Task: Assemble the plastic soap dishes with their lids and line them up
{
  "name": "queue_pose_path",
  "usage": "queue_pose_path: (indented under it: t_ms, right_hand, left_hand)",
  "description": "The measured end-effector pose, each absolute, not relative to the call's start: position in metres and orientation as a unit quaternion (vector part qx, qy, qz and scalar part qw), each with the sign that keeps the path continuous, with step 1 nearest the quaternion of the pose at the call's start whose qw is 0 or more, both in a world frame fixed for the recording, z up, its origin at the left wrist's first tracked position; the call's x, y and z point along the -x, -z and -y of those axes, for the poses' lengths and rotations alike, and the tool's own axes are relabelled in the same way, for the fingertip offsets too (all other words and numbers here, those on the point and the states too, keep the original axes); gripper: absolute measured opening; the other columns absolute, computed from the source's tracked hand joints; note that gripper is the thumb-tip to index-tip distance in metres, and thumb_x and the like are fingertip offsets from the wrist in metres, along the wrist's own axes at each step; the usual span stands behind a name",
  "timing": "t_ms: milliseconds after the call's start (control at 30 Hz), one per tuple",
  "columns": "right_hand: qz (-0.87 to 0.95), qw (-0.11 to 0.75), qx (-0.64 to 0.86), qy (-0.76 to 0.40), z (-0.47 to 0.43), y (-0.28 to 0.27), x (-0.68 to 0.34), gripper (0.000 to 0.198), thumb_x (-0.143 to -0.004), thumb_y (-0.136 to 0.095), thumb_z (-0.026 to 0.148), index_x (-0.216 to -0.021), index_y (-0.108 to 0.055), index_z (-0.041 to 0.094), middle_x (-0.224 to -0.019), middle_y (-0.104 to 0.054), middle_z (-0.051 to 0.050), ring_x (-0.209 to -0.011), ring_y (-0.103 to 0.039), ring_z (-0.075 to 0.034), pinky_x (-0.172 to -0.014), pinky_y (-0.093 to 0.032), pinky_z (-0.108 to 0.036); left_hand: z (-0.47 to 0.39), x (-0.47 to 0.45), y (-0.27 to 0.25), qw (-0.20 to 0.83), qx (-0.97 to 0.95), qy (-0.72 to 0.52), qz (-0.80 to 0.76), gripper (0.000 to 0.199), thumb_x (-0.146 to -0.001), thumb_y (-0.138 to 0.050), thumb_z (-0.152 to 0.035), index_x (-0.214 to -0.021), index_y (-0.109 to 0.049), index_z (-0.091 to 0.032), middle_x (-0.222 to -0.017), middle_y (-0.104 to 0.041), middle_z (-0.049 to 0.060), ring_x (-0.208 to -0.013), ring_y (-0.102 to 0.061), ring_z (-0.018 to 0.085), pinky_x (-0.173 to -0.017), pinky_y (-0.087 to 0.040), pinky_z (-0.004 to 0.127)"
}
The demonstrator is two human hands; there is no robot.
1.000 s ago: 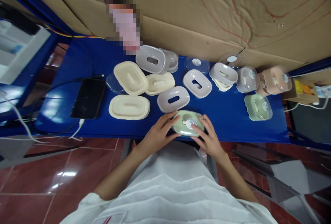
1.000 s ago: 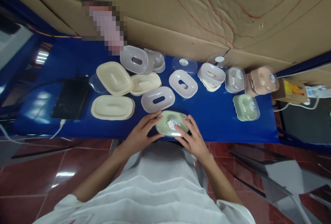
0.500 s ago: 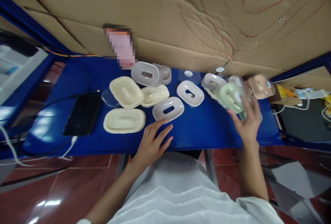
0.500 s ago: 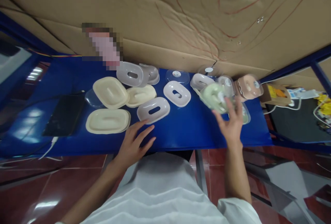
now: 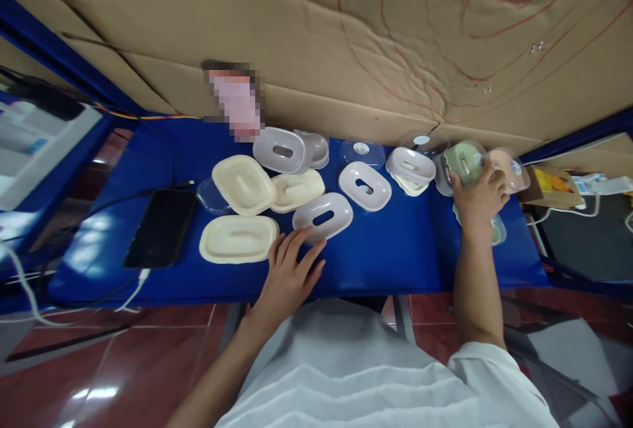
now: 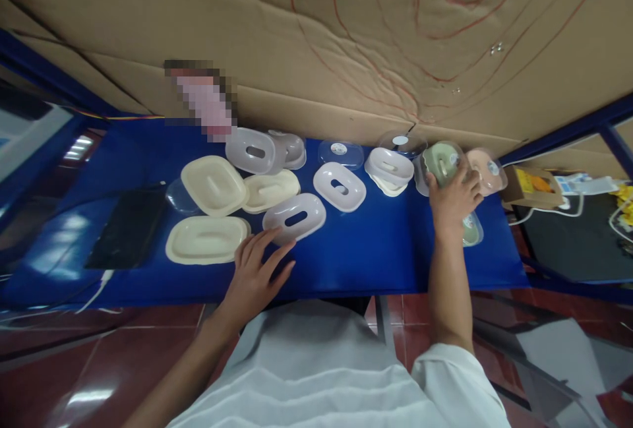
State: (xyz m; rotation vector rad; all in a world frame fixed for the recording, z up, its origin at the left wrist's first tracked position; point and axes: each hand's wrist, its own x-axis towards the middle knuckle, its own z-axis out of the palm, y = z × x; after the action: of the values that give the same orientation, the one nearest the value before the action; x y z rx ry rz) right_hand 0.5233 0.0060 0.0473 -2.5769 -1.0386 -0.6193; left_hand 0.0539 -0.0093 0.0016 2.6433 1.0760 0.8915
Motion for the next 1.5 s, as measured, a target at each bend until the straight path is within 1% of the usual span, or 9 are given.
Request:
queue_pose_path:
  t_ms: [133, 267, 367, 500, 700, 867, 1000, 1200, 1500]
  right_hand:
    - [0.487, 0.134, 0.833, 0.226, -0.023, -0.060, -0.523, 0.076, -0.103, -0.064, 0.052, -0.164, -0.043, 0.011, -0.166, -0.041, -0.032, -0.150, -0.037, -0.043, -0.118, -0.030, -0.060]
    - [0.616, 0.069, 0.763, 0.184, -0.061, -0.067, -0.512, 0.055, -0.107, -0.052, 0.028, -0.160, -0.046, 0.014, -0.162, -0.051, -0.022, -0.151, -0.041, -0.033, -0.125, -0.023, -0.056]
    - [0.612, 0.038, 0.770, 0.177, -0.087, -0.066, -0.505, 0.059, -0.104, -0.055, 0.024, -0.161, -0.044, 0.013, -0.153, -0.056, -0.023, -0.143, -0.047, -0.034, -0.122, -0.027, -0.059]
    - [0.589, 0.039, 0.783, 0.196, -0.102, -0.063, -0.501, 0.037, -0.108, -0.050, 0.031, -0.137, -0.066, 0.014, -0.136, -0.062, -0.021, -0.132, -0.051, -0.035, -0.116, -0.034, -0.059]
    - [0.632, 0.152, 0.717, 0.250, -0.058, -0.061, -0.475, 0.026, -0.109, -0.047, 0.032, -0.115, -0.066, 0.015, -0.127, -0.071, -0.017, -0.117, -0.064, -0.031, -0.103, -0.047, -0.049]
    - [0.693, 0.192, 0.649, 0.249, 0.042, -0.034, -0.433, 0.007, -0.104, -0.061, 0.026, -0.110, -0.063, 0.022, -0.117, -0.078, -0.011, -0.104, -0.073, -0.025, -0.093, -0.051, -0.042]
    - [0.736, 0.184, 0.622, 0.194, 0.099, -0.017, -0.413, 0.015, -0.101, -0.070, 0.024, -0.113, -0.061, 0.025, -0.113, -0.079, -0.008, -0.104, -0.073, -0.025, -0.092, -0.052, -0.040]
    - [0.782, 0.127, 0.607, 0.062, 0.101, -0.029, -0.408, 0.050, -0.100, -0.073, 0.055, -0.135, -0.063, 0.021, -0.130, -0.075, -0.015, -0.116, -0.069, -0.032, -0.101, -0.050, -0.047]
    - [0.660, 0.135, 0.732, 0.098, 0.000, -0.028, -0.453, 0.043, -0.109, -0.051, 0.046, -0.127, -0.076, 0.017, -0.126, -0.079, -0.015, -0.114, -0.069, -0.035, -0.097, -0.048, -0.048]
  left_hand:
    - [0.006, -0.056, -0.003, 0.080, -0.885, -0.292, -0.353, 0.038, -0.102, -0.068, -0.019, -0.140, -0.063, -0.022, -0.151, -0.062, 0.018, -0.138, -0.061, 0.035, -0.117, -0.046, 0.058]
    - [0.001, -0.058, -0.006, 0.095, -0.892, -0.283, -0.339, 0.036, -0.103, -0.065, -0.018, -0.139, -0.063, -0.022, -0.139, -0.069, 0.015, -0.135, -0.063, 0.033, -0.115, -0.048, 0.054]
    - [-0.001, -0.058, -0.005, 0.104, -0.891, -0.288, -0.336, 0.031, -0.103, -0.064, -0.017, -0.133, -0.065, -0.022, -0.131, -0.072, 0.013, -0.128, -0.065, 0.030, -0.112, -0.051, 0.050]
    - [-0.001, -0.057, -0.002, 0.085, -0.885, -0.294, -0.350, 0.029, -0.104, -0.064, -0.018, -0.133, -0.066, -0.021, -0.123, -0.073, 0.013, -0.120, -0.067, 0.030, -0.107, -0.052, 0.048]
    - [-0.002, -0.055, -0.006, 0.078, -0.895, -0.293, -0.326, 0.025, -0.102, -0.069, -0.019, -0.126, -0.069, -0.020, -0.113, -0.073, 0.012, -0.111, -0.068, 0.029, -0.101, -0.054, 0.047]
    - [-0.007, -0.054, -0.010, 0.094, -0.899, -0.283, -0.321, 0.017, -0.102, -0.067, -0.018, -0.119, -0.069, -0.020, -0.131, -0.075, 0.012, -0.123, -0.068, 0.030, -0.109, -0.051, 0.049]
    - [-0.015, -0.057, -0.008, 0.089, -0.898, -0.274, -0.332, 0.016, -0.103, -0.064, -0.018, -0.118, -0.070, -0.020, -0.143, -0.073, 0.010, -0.130, -0.066, 0.031, -0.113, -0.048, 0.051]
    - [-0.022, -0.065, -0.003, 0.088, -0.904, -0.254, -0.331, 0.023, -0.106, -0.060, -0.019, -0.128, -0.070, -0.020, -0.145, -0.071, 0.012, -0.135, -0.065, 0.031, -0.117, -0.047, 0.051]
    - [0.020, -0.059, -0.009, 0.103, -0.888, -0.307, -0.328, 0.032, -0.102, -0.064, -0.014, -0.134, -0.068, -0.020, -0.144, -0.068, 0.017, -0.135, -0.064, 0.030, -0.118, -0.049, 0.053]
